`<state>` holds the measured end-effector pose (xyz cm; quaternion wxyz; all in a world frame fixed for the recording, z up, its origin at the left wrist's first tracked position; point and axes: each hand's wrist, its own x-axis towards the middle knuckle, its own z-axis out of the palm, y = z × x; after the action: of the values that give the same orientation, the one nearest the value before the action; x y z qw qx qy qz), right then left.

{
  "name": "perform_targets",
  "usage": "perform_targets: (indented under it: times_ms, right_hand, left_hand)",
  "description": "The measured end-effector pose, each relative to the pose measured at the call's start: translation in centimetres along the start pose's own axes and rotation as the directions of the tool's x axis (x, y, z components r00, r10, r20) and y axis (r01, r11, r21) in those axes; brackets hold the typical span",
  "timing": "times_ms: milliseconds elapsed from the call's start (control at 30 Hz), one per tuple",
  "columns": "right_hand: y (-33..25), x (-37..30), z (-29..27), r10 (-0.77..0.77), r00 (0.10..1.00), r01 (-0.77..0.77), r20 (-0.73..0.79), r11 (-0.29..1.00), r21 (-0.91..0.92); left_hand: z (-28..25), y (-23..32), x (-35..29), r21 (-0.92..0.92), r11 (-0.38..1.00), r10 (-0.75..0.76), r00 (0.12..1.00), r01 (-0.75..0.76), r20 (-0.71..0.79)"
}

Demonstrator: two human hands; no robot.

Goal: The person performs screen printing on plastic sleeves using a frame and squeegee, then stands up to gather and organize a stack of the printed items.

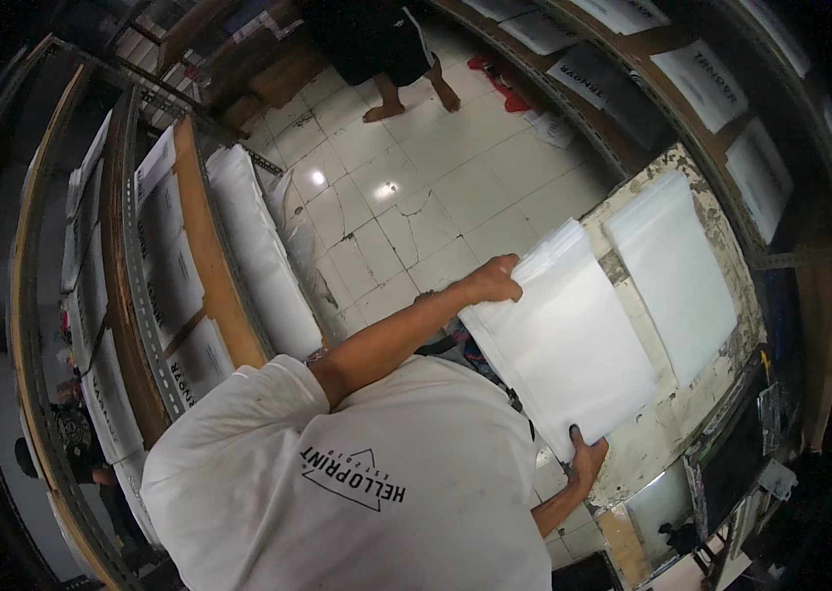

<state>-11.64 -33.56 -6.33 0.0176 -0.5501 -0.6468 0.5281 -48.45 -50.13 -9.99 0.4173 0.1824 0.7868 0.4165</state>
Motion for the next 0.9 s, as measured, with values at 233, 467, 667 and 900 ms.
perform_targets:
  times_ms: [233, 467, 667, 900]
  right_hand:
    - [2.2, -1.5, -2.8, -0.163, 0.986, 0.157, -0.046, 0.776, 0.611]
    - [3.5, 0.8, -0.4, 0.069, 0.997, -0.06, -0.035, 0.977, 0.206]
    - [1.1, 0.4, 0.7, 0.05, 0.978, -0.016, -0.203, 0.986, 0.168]
    - [-3.3, 3.3, -1.1, 0.071, 0.959, -0.072, -0.274, 0.997, 0.006]
  left_hand:
    - [-2.2, 0.1, -1.6, -0.404, 0.912, 0.006, 0.985, 0.065, 0.172]
    - [-1.0, -0.3, -1.4, -0.257, 0.955, -0.141, 0.989, 0.148, 0.046]
    - [-1.3, 0.8, -1.0, -0.311, 0.942, -0.087, 0.986, 0.128, 0.145]
    - [0.3, 4.4, -0.7, 0.111, 0.994, 0.014, 1.0, -0.013, -0.008]
